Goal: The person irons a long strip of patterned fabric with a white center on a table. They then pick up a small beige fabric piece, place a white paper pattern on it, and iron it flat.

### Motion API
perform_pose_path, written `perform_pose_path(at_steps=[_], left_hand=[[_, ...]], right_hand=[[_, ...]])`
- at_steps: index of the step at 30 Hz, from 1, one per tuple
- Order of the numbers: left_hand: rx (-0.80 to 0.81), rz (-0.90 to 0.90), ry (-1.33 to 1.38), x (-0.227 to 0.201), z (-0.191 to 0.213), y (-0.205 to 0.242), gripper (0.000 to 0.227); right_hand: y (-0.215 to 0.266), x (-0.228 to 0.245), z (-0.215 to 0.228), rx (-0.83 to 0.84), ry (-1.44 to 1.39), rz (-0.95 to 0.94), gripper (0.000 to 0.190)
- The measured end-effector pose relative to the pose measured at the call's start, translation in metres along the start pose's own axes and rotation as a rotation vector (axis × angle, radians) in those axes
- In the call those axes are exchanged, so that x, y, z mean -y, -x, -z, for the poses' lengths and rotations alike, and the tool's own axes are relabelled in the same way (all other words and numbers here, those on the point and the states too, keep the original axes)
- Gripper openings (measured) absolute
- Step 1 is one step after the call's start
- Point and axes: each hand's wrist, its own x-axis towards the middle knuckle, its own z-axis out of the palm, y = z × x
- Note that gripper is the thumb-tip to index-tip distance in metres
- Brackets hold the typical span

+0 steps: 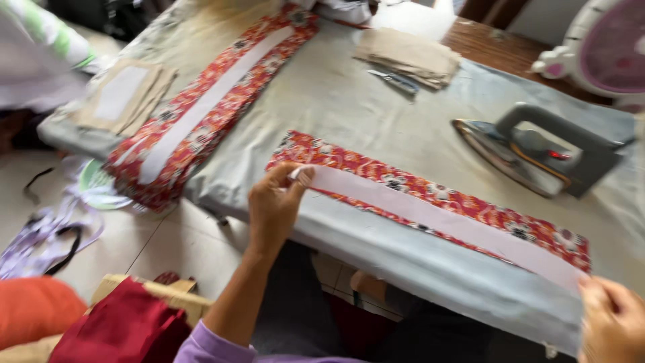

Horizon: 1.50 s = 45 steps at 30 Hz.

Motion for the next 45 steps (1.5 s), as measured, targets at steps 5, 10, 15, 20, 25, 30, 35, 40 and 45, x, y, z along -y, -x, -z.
perform_pose_path(at_steps=[5,10,15,20,25,30,35,40,45], left_hand=[[-0.021,-0.383,-0.325,0.039,-0.039,-0.047,0.015],[0.076,-0.235,-0.468,0.034,-0.041,-0.048,0.013],[0.069,-0.160,-0.484,0.035,-0.042,-0.049,0.012],[-0.017,-0.289,-0.486,0.049,-0.049,-0.057,0.013],[-0.031,-0.308,-0.451,0.048,-0.050,-0.056,0.012],[-0.030,-0.242,-0.415,0.043,-0.049,-0.053,0.016],[-0.016,-0.201,-0.413,0.035,-0.046,-0.051,0.017],[-0.010,-0.199,-0.404,0.038,-0.047,-0.051,0.020],[-0.005,-0.210,-0.418,0.038,-0.047,-0.051,0.018]], right_hand=[[-0.029,0.015,-0.034,0.011,0.250,0.091,0.019],[-0.029,0.039,-0.040,0.041,0.353,-0.052,0.027],[-0.035,0.040,-0.044,0.021,0.338,-0.051,0.026],[-0.034,0.032,-0.049,0.023,0.352,-0.007,0.025],[-0.033,0.034,-0.048,0.014,0.306,-0.049,0.027],[-0.033,0.027,-0.049,0.003,0.321,-0.009,0.027],[-0.033,0.023,-0.049,0.002,0.337,0.001,0.027],[-0.031,0.027,-0.049,0.012,0.323,-0.012,0.028],[-0.031,0.025,-0.049,0.006,0.322,0.007,0.029]])
